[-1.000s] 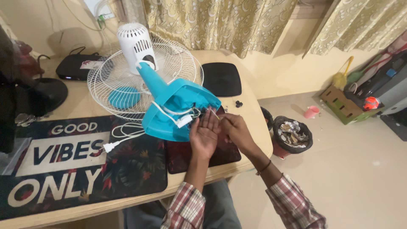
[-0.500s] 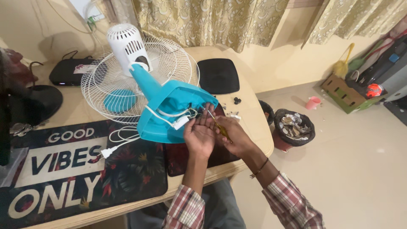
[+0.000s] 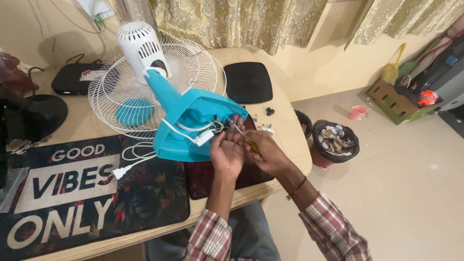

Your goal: The person uses a screwdriver to remove screws from the back cover of a small electric fan. They then remove the cover to expose the internal wiring and motor components.

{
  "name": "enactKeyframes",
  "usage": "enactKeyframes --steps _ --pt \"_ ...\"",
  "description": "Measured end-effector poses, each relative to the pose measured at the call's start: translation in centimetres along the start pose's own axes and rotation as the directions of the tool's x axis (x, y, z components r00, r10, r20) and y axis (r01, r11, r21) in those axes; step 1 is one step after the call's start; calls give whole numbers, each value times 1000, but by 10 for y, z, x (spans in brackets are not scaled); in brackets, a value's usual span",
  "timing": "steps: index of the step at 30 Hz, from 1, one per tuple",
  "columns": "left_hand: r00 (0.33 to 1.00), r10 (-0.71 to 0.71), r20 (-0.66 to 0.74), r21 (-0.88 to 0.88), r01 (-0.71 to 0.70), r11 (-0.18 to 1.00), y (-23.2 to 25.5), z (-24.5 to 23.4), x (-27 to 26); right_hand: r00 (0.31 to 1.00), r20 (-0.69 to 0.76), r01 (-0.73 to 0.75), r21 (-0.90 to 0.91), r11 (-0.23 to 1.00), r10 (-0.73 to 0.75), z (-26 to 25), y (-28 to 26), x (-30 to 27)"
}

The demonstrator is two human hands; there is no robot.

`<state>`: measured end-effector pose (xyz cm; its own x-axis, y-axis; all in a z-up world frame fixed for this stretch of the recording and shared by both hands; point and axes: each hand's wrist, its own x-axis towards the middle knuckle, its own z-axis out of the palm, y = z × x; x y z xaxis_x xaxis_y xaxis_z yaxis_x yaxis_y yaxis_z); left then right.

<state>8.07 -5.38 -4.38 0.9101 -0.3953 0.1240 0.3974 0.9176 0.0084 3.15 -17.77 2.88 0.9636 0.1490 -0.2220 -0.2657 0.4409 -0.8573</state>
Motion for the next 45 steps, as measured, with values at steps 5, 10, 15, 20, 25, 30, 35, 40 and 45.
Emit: enactKeyframes --steps 5,10,15,20,25,30,35,40,45 --pt "998 -12 55 -36 14 999 1 -3 -1 1000 11 -8 30 1000 8 -1 0 2" --pt "1000 -9 11 -32 9 999 1 -4 -1 997 30 -74 69 995 72 -1 -4 4" --pt "997 -1 73 37 -1 999 2 -6 1 999 -28 -24 -135 991 20 -2 -11 6" --pt "1000 10 26 -56 -8 998 1 -6 1 982 -65 133 -439 889 -179 -5 -8 15" --pt "1000 9 23 -38 -8 999 2 -4 1 700 250 368 -929 38 -669 -1 -7 19" --pt "998 58 18 13 -58 998 1 -1 2 680 445 -8 -790 -613 -583 18 10 -3" --pt "999 35 14 -29 -34 999 0 2 0 537 600 -67 -670 -739 -593 25 5 -12" --pt "998 41 -36 -17 -42 999 -1 0 4 509 592 -8 -722 -691 -625 21 2 -15" --pt "996 63 -62 37 -60 997 -1 -1 8 438 556 -27 -777 -629 -706 17 7 -1"
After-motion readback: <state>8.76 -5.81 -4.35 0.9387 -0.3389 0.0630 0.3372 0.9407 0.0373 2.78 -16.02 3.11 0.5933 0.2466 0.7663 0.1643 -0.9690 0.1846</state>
